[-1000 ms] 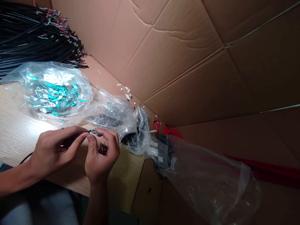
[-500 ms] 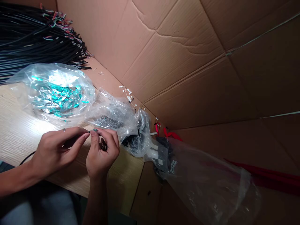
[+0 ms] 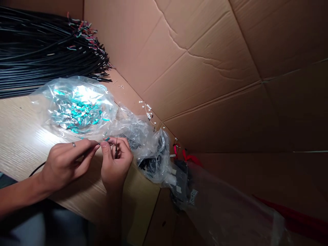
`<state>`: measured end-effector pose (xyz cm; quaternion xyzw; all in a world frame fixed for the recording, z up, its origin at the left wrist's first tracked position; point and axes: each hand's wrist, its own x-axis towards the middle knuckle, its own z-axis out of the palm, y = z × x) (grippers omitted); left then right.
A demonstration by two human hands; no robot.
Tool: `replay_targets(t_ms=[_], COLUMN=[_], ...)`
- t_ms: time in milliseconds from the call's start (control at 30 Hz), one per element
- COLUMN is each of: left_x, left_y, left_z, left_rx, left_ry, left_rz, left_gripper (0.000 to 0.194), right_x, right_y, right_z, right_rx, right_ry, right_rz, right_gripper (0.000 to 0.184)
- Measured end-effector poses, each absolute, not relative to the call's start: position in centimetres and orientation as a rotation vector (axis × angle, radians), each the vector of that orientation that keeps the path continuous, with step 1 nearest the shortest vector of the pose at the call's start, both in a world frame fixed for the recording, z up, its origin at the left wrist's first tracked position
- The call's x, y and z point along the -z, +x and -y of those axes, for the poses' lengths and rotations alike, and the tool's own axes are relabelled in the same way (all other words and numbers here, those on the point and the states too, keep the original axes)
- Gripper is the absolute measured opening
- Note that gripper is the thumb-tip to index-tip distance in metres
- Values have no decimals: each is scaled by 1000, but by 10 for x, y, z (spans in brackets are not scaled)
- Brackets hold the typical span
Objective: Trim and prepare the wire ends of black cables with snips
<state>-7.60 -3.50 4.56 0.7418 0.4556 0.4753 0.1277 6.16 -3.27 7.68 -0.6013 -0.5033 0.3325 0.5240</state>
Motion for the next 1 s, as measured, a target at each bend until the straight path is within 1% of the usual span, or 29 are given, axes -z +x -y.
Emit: replay_targets(t_ms=[133,200,433,667,833,1000], left_x=[-41,-39,-28,-16,-16,-25], left_y=[-85,-88,-101,-105,-104,-101], left_z=[28,25,16,9,7,6], left_rx=[-1343,-1321,-1305,-1366,-1338,-1341], left_ry=[2250,2295,2252,2240,2192,2078], left_rz=[-1457,-1519,-1644,-1749,-1804,-1796], left_gripper=[20,21,24,26,25,28], right_x=[-76,-74,-61,-36,-36,-35], right_y=[46,37,16,5,-5,-12], right_z=[22,17,4,-1,-4,-6], right_rx=[-743,-772,-967,-1257,-1299,-1252], right_ry=[-1497,-1524,-1510,-1441,-1439,-1464], right_rz=[1215,1187,1054,756,710,743], right_gripper=[13,15,18,31,36,35])
